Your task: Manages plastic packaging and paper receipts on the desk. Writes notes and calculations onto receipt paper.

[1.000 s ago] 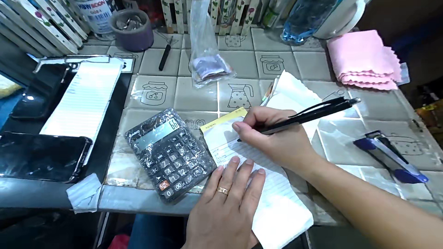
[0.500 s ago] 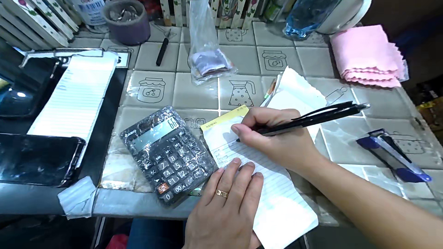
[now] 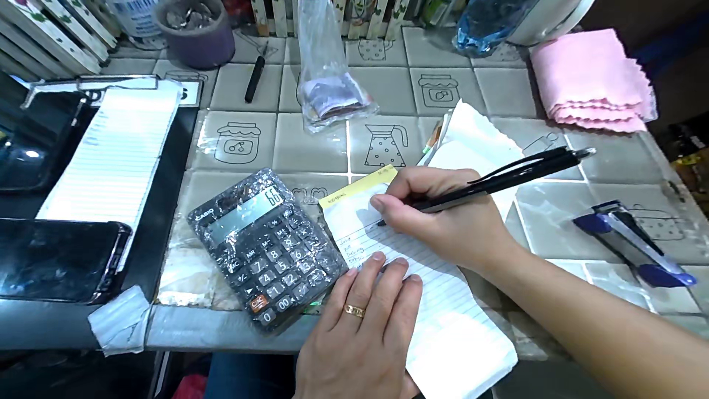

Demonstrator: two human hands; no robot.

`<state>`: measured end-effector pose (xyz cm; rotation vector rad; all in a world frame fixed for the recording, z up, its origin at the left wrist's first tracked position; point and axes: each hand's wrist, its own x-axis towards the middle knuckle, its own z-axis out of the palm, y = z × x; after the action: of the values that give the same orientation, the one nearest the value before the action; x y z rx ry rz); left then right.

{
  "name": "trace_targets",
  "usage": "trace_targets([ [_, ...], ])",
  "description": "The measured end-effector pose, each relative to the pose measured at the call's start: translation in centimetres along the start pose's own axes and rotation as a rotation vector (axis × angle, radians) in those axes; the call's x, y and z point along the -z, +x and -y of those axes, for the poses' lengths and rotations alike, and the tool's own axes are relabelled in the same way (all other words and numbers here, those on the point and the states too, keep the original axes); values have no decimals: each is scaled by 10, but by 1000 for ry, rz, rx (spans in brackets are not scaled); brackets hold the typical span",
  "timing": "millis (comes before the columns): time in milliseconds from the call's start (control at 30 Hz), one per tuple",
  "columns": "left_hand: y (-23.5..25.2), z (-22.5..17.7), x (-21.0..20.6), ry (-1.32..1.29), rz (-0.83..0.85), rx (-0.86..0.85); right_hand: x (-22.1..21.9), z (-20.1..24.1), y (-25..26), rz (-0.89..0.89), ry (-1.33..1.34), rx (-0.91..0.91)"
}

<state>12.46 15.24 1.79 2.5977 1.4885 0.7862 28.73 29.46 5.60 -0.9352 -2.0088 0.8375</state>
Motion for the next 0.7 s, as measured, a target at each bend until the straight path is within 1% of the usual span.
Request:
trace_targets([
  [333,0,1,1,-6,-2,-1,1,0,1,-7,-23,-31],
  [467,0,0,1,-14,-6,-1,0,0,1,-10,-12,-5],
  [700,0,0,1,-10,2,-2,1,0,1,-2,-23,-20],
])
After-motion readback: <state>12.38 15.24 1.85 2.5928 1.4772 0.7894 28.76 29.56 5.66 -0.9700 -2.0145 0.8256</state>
